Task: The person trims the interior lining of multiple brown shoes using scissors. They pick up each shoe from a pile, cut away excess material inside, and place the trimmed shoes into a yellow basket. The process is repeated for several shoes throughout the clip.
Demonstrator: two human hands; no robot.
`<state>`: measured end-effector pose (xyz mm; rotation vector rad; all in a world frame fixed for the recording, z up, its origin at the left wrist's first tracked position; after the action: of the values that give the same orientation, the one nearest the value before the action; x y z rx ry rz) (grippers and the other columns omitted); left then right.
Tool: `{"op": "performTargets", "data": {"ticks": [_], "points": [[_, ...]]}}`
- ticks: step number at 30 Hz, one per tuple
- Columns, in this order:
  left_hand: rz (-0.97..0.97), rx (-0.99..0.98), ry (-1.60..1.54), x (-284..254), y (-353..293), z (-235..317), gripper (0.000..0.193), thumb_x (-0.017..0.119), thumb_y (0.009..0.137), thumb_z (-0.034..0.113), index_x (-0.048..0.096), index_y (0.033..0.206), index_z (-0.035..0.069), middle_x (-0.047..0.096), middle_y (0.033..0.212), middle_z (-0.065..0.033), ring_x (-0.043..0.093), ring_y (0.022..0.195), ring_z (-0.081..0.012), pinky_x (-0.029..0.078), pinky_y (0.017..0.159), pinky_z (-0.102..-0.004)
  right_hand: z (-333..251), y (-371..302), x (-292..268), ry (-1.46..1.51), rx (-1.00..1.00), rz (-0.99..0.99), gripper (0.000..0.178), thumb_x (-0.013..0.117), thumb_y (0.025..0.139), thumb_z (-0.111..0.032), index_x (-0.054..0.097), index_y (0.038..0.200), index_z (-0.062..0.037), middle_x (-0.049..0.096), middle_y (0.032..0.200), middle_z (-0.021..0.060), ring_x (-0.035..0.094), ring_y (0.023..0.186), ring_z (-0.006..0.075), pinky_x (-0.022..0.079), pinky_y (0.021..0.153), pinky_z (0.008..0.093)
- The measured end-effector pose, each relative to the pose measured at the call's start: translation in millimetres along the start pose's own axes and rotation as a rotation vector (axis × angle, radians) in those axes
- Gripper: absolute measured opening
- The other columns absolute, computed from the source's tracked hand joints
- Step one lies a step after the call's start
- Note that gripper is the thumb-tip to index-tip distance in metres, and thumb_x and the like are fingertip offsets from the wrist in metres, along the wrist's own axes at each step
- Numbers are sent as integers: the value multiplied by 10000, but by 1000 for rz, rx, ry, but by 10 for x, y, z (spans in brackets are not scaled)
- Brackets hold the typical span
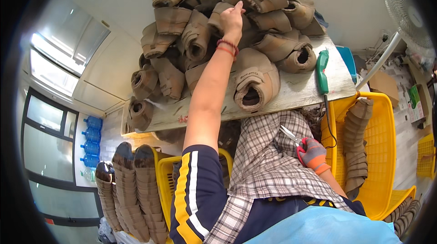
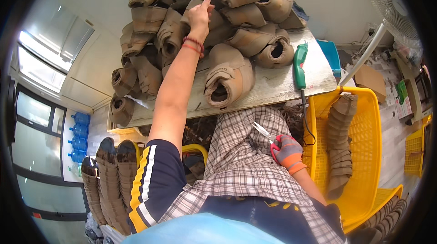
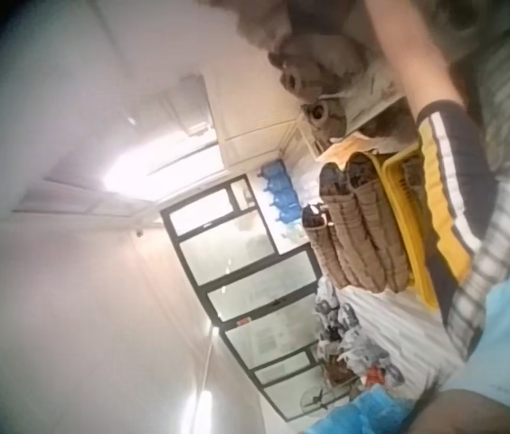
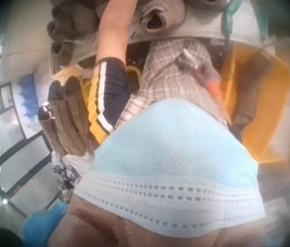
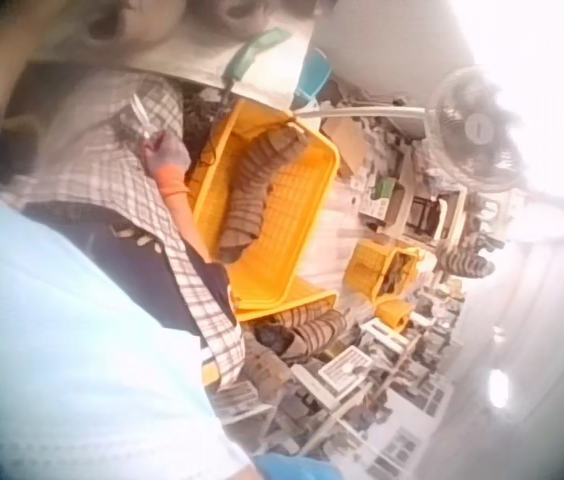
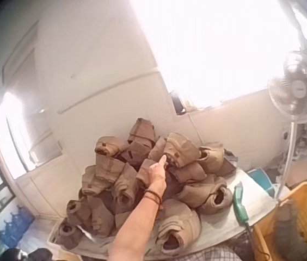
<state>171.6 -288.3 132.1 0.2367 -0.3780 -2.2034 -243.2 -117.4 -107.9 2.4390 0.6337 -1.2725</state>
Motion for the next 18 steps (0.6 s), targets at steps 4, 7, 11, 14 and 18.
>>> {"op": "performTargets", "data": {"ticks": [4,7,11,14,18], "points": [[-78,-277,-210,581,243,-61,456,771,743,312,591,1033,8,563,1054,-97,508,952,-250,377,830,-589,-34,25,21,14,-7,-5,262,744,682,-279,630,843,-106,645,788,75,625,743,277,502,675,379],[51,-444,-329,617,337,-179,435,706,818,240,530,1139,5,523,1200,-145,473,1106,-334,318,916,-678,-78,-13,10,29,-52,10,256,740,689,-281,632,840,-105,645,785,81,625,737,280,502,670,382],[-156,-523,-707,256,-81,339,425,516,939,204,394,1304,22,425,1326,-185,360,1270,-382,247,1019,-670,19,-22,-11,29,-49,45,248,736,696,-282,636,838,-105,648,785,86,625,734,279,502,668,385],[-324,-371,-802,-496,-311,454,402,377,986,221,361,1345,43,352,1414,-173,298,1323,-379,204,1053,-655,78,-77,-72,83,-6,47,287,737,695,-282,655,887,-85,655,818,101,631,764,289,506,691,377],[-442,-339,-994,-1468,-1114,620,436,337,989,205,325,1386,27,353,1438,-149,325,1323,-348,232,1091,-570,273,-120,-294,291,68,133,315,727,725,-189,622,987,-48,646,835,134,627,749,284,497,679,354]]}}
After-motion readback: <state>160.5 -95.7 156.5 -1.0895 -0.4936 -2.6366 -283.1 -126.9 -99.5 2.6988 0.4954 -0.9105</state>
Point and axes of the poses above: each hand's wrist, its own y-axis towards the middle knuckle, its own x-axis out of the palm, z = x × y, the point moved 6 cm from there along y, towards the middle knuckle
